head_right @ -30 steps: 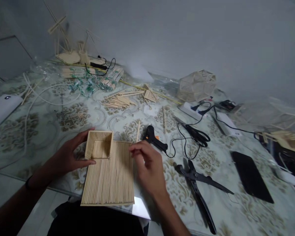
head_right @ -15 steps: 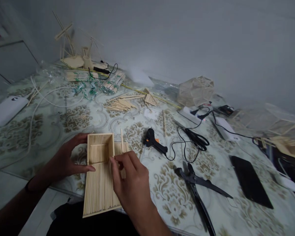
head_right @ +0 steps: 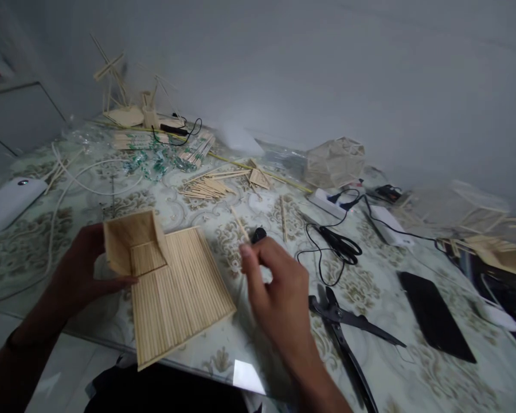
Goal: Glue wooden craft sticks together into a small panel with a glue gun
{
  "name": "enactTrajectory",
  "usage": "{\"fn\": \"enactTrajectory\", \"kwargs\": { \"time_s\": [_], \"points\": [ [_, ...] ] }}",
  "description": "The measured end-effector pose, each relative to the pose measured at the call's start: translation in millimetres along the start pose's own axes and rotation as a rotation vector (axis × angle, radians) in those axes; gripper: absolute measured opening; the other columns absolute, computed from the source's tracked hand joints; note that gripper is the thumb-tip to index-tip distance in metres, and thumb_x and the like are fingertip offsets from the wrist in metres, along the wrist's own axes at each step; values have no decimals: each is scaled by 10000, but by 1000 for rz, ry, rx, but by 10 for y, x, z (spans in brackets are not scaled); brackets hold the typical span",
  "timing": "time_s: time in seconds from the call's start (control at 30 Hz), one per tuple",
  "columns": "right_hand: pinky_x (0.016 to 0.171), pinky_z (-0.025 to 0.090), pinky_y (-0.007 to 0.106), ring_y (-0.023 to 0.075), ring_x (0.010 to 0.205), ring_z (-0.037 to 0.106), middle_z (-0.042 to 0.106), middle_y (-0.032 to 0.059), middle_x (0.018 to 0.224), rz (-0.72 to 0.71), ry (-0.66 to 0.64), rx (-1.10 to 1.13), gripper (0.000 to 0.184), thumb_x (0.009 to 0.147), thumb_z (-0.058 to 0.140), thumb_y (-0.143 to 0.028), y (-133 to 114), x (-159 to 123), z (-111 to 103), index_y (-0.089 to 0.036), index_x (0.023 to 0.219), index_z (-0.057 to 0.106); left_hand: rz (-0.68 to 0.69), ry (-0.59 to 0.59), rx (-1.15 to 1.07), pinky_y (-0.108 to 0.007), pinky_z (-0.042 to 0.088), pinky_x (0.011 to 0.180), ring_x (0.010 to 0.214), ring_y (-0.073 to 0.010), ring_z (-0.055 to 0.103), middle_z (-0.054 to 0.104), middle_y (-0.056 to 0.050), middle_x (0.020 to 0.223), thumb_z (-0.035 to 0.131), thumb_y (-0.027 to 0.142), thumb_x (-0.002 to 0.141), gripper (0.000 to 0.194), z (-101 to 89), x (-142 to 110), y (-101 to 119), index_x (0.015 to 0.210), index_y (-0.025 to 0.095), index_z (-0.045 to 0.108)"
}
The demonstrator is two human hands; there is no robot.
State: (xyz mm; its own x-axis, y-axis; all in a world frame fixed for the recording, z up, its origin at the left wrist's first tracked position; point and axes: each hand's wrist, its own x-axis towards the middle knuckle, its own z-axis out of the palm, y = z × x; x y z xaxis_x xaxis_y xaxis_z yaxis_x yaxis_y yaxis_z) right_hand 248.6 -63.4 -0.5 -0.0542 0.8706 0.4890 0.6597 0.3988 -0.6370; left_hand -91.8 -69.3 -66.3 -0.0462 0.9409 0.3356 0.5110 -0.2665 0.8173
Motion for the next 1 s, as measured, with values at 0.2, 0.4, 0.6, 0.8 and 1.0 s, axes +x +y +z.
{"fn": "enactTrajectory", "kwargs": {
  "time_s": [0.2, 0.4, 0.6, 0.8, 1.0],
  "points": [
    [558, 522, 320, 184, 554, 657, 732, 39, 718, 211, -59, 2, 484, 993, 693, -646, 928, 368, -34, -199, 834, 790, -113, 179, 82, -557, 725, 953, 1127, -337, 758, 616, -63, 1357, 1007, 490, 688, 825, 1, -311, -134, 1342, 326, 531],
    [803, 660, 436, 241, 770, 776, 810, 97, 953, 127, -58, 48, 474, 973, 734, -609, 1183, 521, 54, -184, 1150, 847, -167, 155, 170, -529, 720, 807, 1040, -340, 756, 626, -69, 1290, 997, 514, 734, 905, 235, -583, -207, 1427, 353, 438],
    [742, 664, 354, 217, 749, 809, 855, 71, 901, 59, -117, 181, 318, 1104, 626, -401, 792, 337, 66, -206, 1231, 844, -23, 53, 124, -525, 714, 922, 1185, -346, 733, 592, -67, 1363, 1065, 419, 656, 923, 308, -666, -189, 1328, 359, 434],
    [762, 649, 335, 223, 835, 795, 835, 60, 910, -79, -181, 290, 225, 1086, 723, -354, 351, 118, 137, -253, 972, 888, -15, -219, 69, -585, 655, 1103, 1370, -394, 687, 565, -113, 1566, 979, 277, 724, 1076, 162, -439, 11, 1604, 403, 374],
    [763, 678, 299, 205, 816, 840, 877, 57, 907, -152, -317, 347, 256, 1115, 692, -249, 206, -64, 458, -231, 910, 844, 25, -470, -52, -519, 696, 1042, 1236, -358, 772, 737, -76, 1371, 934, 223, 774, 781, 214, -244, 171, 1449, 364, 567]
  ]
}}
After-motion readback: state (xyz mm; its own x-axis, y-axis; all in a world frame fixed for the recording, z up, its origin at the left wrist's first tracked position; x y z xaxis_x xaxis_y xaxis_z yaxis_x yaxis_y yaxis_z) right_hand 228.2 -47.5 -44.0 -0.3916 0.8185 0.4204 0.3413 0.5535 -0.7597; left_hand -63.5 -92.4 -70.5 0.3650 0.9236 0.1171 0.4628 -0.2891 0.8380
